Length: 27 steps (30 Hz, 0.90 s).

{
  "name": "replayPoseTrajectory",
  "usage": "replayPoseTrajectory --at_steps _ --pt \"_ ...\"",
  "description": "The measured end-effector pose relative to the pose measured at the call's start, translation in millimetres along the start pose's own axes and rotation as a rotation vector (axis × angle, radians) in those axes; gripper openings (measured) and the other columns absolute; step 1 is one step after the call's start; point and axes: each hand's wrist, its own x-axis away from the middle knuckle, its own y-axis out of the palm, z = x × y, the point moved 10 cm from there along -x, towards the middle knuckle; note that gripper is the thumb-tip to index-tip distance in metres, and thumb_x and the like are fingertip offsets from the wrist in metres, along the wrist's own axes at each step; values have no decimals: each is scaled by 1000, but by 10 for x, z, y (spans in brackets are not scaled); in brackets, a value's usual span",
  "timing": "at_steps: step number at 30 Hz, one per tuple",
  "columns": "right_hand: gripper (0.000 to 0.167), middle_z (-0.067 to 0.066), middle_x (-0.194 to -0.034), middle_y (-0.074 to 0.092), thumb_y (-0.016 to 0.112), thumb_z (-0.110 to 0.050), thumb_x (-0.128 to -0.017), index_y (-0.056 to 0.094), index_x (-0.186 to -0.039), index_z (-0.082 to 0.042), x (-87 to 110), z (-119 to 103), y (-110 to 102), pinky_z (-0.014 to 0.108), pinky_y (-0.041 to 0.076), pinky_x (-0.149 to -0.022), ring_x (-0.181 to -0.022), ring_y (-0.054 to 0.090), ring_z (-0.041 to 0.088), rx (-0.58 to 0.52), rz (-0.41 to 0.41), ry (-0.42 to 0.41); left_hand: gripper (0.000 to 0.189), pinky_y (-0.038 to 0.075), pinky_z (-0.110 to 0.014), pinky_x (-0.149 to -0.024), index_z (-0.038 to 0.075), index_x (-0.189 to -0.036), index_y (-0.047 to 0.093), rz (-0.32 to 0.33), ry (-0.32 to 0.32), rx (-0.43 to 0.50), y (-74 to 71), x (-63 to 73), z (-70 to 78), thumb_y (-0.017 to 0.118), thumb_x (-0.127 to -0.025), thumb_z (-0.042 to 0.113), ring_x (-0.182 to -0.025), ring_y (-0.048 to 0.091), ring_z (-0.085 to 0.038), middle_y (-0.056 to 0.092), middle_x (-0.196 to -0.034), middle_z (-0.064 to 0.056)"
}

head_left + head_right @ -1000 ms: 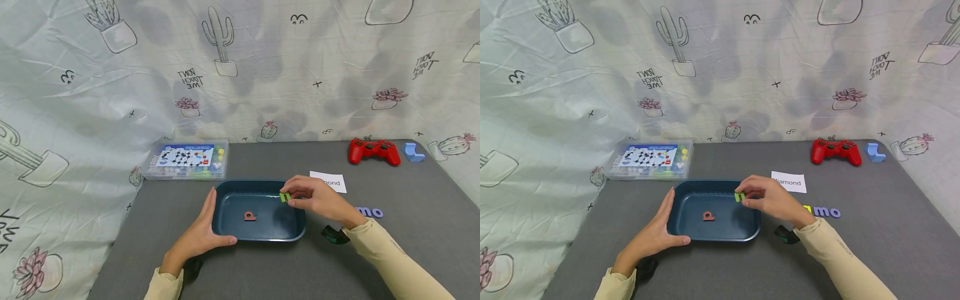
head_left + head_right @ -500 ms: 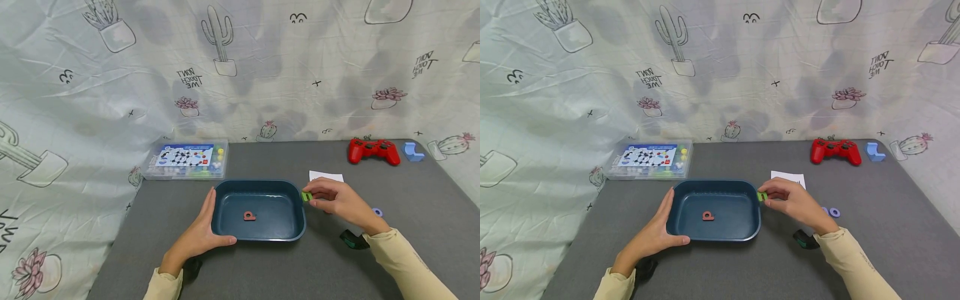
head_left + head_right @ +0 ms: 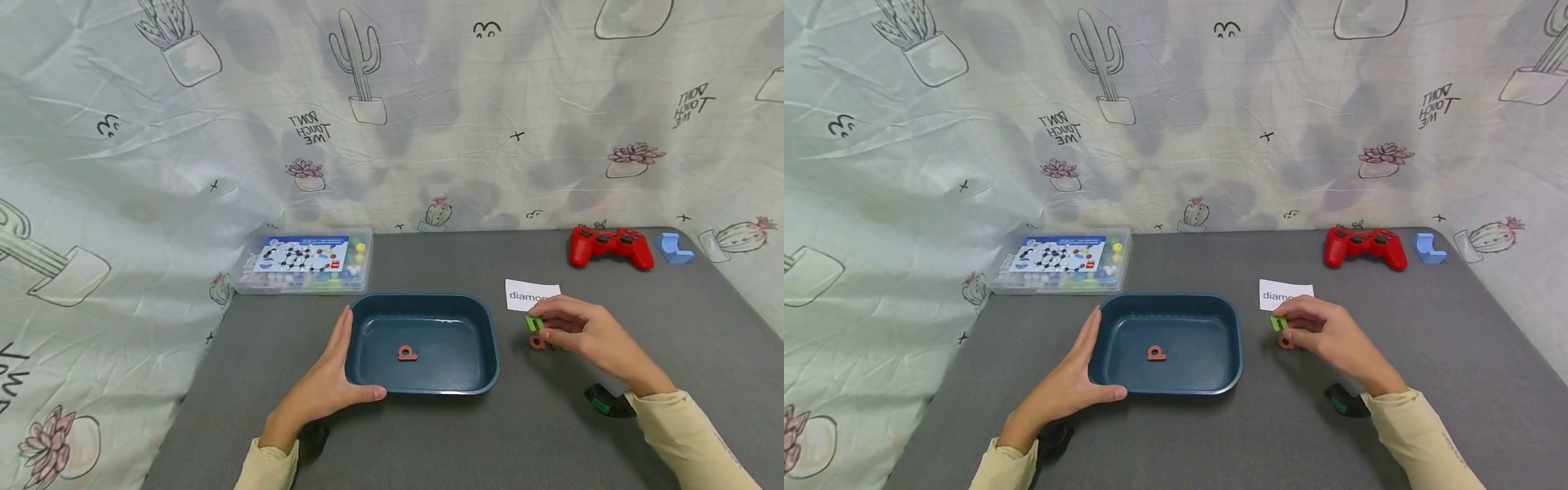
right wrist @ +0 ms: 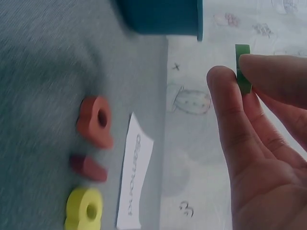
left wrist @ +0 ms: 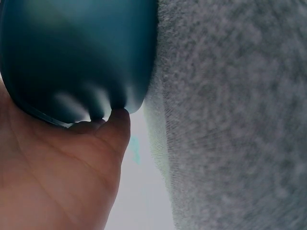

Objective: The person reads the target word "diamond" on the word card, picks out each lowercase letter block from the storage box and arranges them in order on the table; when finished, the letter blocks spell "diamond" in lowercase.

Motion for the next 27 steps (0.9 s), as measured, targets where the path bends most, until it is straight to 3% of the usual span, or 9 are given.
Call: replayPoseTrajectory --at_steps 9,18,27 --pt "32 5 -130 65 73 0 -100 70 -132 2 165 198 -216 23 59 -83 -105 73 11 28 58 54 140 21 -75 -118 27 -172 -14 0 -1 9 5 -8 -12 90 -82 53 -163 2 -40 -17 -178 0" --pt "32 -3 -123 68 76 0 -99 71 -131 1 315 355 -482 20 58 -79 -101 73 5 96 120 77 139 22 -74 -119 27 -171 -14 1 5 12 3 3 -18 91 -83 51 -163 2 -38 -17 -178 -1" --pt "31 -10 -117 69 77 -2 -98 72 -129 -2 489 544 -751 17 54 -73 -94 67 3 239 188 140 140 21 -75 -118 27 -171 -14 -6 -6 12 8 -8 -16 90 -82 53 -163 2 -39 -18 -178 0"
